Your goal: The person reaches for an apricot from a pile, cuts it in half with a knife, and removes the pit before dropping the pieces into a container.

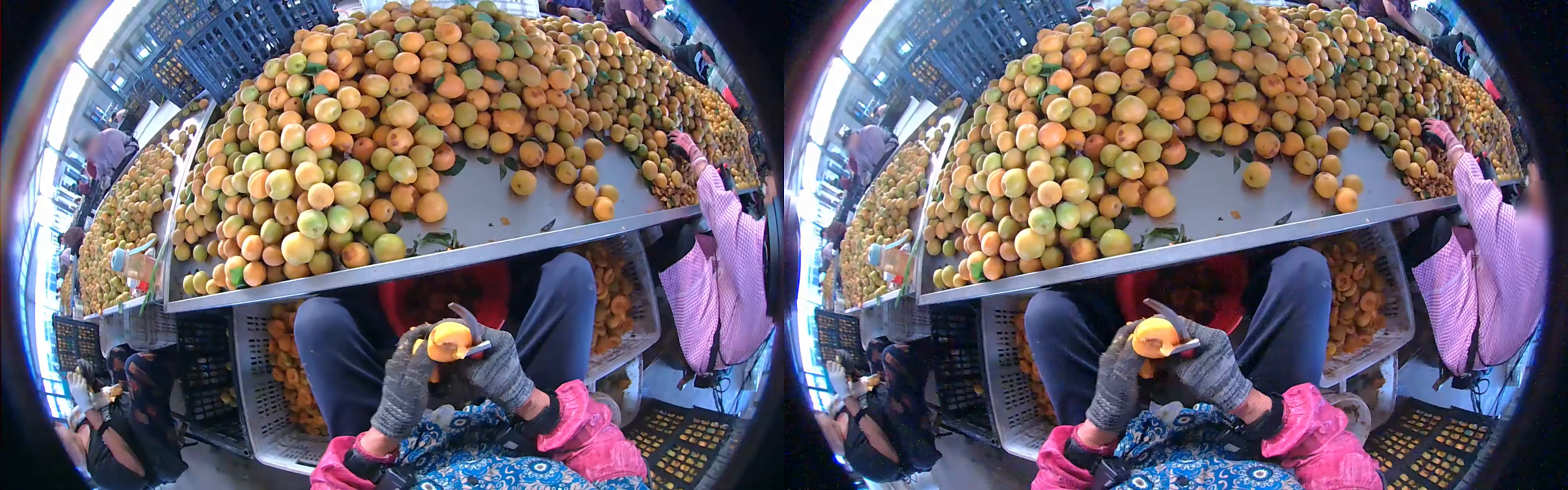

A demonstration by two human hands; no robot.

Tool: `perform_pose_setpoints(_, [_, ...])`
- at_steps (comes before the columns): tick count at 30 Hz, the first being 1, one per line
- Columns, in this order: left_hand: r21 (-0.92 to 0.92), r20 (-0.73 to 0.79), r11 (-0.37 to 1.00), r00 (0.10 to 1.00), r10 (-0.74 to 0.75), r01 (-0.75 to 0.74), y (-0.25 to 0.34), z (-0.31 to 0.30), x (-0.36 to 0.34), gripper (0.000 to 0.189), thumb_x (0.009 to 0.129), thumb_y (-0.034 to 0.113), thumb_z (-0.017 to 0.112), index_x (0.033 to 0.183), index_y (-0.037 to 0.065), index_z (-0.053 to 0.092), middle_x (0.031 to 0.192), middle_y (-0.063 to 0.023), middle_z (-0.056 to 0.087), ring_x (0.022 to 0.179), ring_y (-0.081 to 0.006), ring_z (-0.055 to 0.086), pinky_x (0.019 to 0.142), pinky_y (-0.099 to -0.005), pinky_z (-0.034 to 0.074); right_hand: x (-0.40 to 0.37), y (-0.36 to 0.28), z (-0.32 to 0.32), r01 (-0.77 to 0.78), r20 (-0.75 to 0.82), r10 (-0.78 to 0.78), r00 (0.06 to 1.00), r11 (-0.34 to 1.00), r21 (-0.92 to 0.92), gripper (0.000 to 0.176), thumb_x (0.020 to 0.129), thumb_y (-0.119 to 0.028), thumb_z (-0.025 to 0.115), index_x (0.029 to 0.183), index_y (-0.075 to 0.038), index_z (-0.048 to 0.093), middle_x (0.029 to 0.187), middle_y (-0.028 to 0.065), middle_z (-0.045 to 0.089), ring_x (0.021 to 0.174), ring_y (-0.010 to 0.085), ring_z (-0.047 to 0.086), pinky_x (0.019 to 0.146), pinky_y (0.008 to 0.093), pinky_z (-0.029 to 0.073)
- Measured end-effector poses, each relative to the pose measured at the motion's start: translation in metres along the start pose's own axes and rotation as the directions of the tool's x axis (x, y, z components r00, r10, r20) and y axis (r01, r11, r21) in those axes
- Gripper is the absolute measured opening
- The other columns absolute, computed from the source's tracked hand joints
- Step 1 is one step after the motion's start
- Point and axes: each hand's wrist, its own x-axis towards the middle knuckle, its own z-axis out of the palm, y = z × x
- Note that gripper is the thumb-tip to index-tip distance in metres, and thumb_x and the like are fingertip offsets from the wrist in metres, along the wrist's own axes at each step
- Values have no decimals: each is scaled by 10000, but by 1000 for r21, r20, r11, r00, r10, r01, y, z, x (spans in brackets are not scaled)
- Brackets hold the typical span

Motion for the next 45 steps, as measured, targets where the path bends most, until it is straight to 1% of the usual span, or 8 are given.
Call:
perform_pose_setpoints(4, [-298,-151,927,947,-284,230,50,-47,1,223,926,155,520,1121,59,570,856,-22,584,749,-94,549,618,-225,460,2,5,-13,-91,-15,90,996,993,-69,466,717,-128,780,1143,-23,623,968,94,698,879,150,662,805,297,518])
perform_pose_setpoints(6, [274,-333,962,936,116,-22,24,-95,-12,259,952,245,533,1133,67,580,913,-25,580,749,-90,538,657,-232,461,3,2,-18,-236,-10,236,972,972,-15,421,690,-152,820,1047,-8,650,873,90,699,786,139,661,730,283,523])
perform_pose_setpoints(9, [443,-453,873,891,20,206,45,-146,-21,302,953,269,532,1131,30,576,967,-42,594,778,-99,549,701,-240,462,6,-3,-21,-301,-6,301,954,952,-63,352,671,-128,824,971,-2,688,835,81,708,763,136,665,717,288,522])
perform_pose_setpoints(12, [943,-282,278,880,383,181,21,-182,-33,320,960,272,517,1137,13,582,1013,-59,617,859,-156,584,776,-291,479,6,9,-17,-185,-1,185,983,981,-64,425,665,-191,848,1002,-6,668,774,69,686,702,115,638,660,267,511])
perform_pose_setpoints(16, [389,-431,913,900,61,124,43,-135,-25,404,929,319,561,1201,20,563,1199,-114,594,1045,-212,571,931,-354,438,7,-4,-16,-365,118,371,921,929,-67,399,679,-189,835,991,-2,671,788,64,689,726,123,648,684,278,518])
perform_pose_setpoints(23, [-295,34,952,997,-76,83,8,-4,16,505,994,432,349,1189,24,575,1092,-136,648,1037,-250,625,887,-338,469,5,-19,-5,-622,347,540,767,758,194,274,719,-154,764,946,-23,683,669,31,649,495,65,548,444,206,406])
perform_pose_setpoints(37, [-484,-203,875,969,-142,27,-4,18,-1,234,948,195,464,1102,34,537,1246,-154,576,1079,-188,551,951,-315,418,-7,-9,-6,-632,186,626,758,632,448,342,845,-190,692,1144,-40,619,686,23,629,516,51,555,444,191,429])
perform_pose_setpoints(45, [-365,-148,909,951,-271,202,-3,6,-6,111,946,117,521,1005,29,488,1076,-139,622,969,-171,586,872,-296,464,-5,13,-10,-268,93,264,960,963,33,383,792,-169,737,1133,-28,638,883,37,697,781,78,634,733,254,518])
